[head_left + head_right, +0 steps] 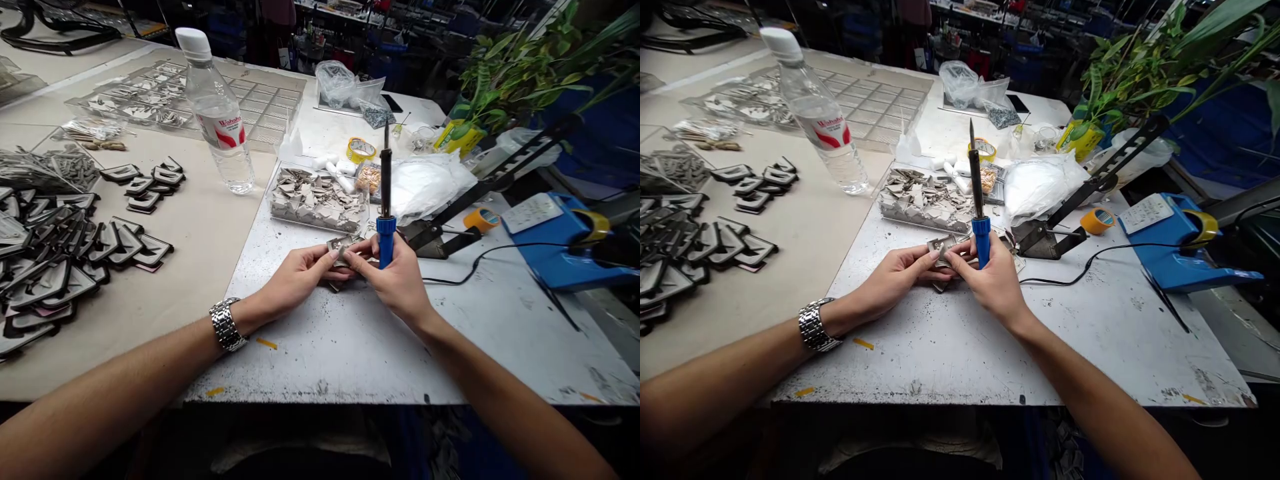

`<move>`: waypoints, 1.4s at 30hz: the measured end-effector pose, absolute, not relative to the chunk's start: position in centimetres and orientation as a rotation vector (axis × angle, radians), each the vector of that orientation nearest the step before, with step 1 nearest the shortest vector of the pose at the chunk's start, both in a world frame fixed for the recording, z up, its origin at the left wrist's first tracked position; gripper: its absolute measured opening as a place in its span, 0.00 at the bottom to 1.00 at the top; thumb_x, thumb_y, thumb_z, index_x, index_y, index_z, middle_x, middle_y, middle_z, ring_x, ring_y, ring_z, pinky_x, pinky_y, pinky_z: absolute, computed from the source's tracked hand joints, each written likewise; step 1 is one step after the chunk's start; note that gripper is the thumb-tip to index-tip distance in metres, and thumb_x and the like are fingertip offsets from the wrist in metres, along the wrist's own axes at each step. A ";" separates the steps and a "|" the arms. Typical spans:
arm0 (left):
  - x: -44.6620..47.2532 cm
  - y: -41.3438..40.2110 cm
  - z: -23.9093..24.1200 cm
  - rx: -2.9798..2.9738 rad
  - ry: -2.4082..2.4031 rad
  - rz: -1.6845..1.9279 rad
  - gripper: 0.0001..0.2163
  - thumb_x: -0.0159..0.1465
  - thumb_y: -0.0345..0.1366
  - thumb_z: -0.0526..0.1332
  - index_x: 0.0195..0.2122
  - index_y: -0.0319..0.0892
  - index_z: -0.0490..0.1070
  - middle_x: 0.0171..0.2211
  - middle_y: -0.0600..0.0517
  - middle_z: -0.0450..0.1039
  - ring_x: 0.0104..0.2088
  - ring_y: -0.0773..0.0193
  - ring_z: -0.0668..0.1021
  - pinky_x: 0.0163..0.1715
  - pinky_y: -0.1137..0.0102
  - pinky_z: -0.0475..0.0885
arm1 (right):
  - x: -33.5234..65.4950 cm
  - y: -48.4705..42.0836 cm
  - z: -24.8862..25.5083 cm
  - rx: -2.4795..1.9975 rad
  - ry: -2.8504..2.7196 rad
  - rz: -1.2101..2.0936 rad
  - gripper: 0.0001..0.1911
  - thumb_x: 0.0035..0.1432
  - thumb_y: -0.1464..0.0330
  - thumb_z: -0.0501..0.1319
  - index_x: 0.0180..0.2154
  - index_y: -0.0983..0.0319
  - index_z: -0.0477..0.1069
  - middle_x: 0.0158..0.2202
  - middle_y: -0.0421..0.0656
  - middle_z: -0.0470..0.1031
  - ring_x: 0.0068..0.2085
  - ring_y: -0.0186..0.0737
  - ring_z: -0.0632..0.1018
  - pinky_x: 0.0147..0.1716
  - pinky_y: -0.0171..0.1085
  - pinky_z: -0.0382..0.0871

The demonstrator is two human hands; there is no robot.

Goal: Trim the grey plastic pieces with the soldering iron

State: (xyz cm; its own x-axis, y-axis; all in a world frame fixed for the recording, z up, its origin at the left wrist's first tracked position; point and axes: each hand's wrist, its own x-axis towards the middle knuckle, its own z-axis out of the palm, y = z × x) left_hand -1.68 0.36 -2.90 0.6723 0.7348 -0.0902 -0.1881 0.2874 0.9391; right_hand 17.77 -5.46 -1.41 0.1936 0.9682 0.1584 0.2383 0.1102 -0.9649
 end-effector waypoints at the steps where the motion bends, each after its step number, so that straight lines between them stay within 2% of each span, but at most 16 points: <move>1: -1.7 0.3 -2.9 1.134 0.587 0.674 0.20 0.70 0.53 0.72 0.46 0.38 0.81 0.44 0.43 0.87 0.42 0.56 0.89 0.51 0.59 0.85 | 17.6 -5.5 -1.5 -1.373 -1.269 0.810 0.23 0.62 0.52 0.77 0.41 0.54 0.67 0.43 0.44 0.84 0.42 0.46 0.84 0.38 0.43 0.84; 4: -1.6 0.3 -2.9 1.169 0.597 0.700 0.22 0.69 0.56 0.73 0.43 0.38 0.80 0.43 0.44 0.87 0.41 0.55 0.90 0.50 0.59 0.86 | 17.4 -5.6 -1.6 -1.392 -1.269 0.775 0.23 0.62 0.52 0.77 0.42 0.54 0.69 0.41 0.43 0.83 0.39 0.45 0.84 0.35 0.42 0.84; 15: -1.4 0.2 -3.2 1.218 0.615 0.735 0.21 0.69 0.55 0.72 0.39 0.39 0.78 0.39 0.45 0.87 0.41 0.54 0.90 0.49 0.58 0.87 | 17.1 -6.0 -1.2 -1.442 -1.244 0.791 0.23 0.60 0.51 0.78 0.39 0.55 0.69 0.41 0.45 0.86 0.39 0.47 0.86 0.38 0.45 0.86; 24: -1.4 0.0 -3.0 1.262 0.623 0.761 0.20 0.70 0.54 0.72 0.41 0.38 0.80 0.38 0.46 0.87 0.37 0.56 0.90 0.47 0.60 0.88 | 16.8 -5.8 -1.5 -1.410 -1.182 0.888 0.23 0.59 0.50 0.79 0.39 0.55 0.70 0.40 0.44 0.83 0.33 0.44 0.84 0.25 0.40 0.84; 29: -1.4 0.0 -3.0 1.263 0.632 0.766 0.20 0.70 0.55 0.71 0.40 0.39 0.79 0.36 0.46 0.86 0.36 0.56 0.90 0.45 0.61 0.88 | 16.8 -5.8 -1.5 -1.424 -1.175 0.846 0.23 0.57 0.50 0.79 0.39 0.56 0.73 0.38 0.41 0.78 0.28 0.39 0.79 0.23 0.39 0.82; 35: -1.4 -0.1 -2.8 1.272 0.639 0.757 0.20 0.70 0.53 0.71 0.41 0.38 0.78 0.37 0.46 0.86 0.36 0.56 0.90 0.44 0.62 0.88 | 17.0 -5.6 -1.7 -1.377 -1.130 0.931 0.26 0.54 0.49 0.81 0.36 0.56 0.71 0.34 0.39 0.77 0.25 0.37 0.78 0.20 0.38 0.78; 38: -1.4 -0.1 -2.7 1.261 0.635 0.765 0.19 0.71 0.52 0.71 0.40 0.39 0.78 0.36 0.45 0.86 0.35 0.57 0.90 0.43 0.63 0.88 | 17.0 -5.5 -1.6 -1.380 -1.122 0.928 0.25 0.54 0.50 0.81 0.39 0.56 0.72 0.32 0.36 0.74 0.23 0.36 0.77 0.19 0.38 0.77; 42: -1.4 -0.1 -2.6 1.256 0.647 0.757 0.19 0.71 0.53 0.70 0.39 0.39 0.77 0.34 0.45 0.86 0.35 0.57 0.90 0.43 0.63 0.88 | 17.0 -5.5 -1.7 -1.390 -1.128 0.924 0.26 0.55 0.50 0.80 0.44 0.56 0.74 0.31 0.36 0.73 0.25 0.38 0.78 0.21 0.37 0.78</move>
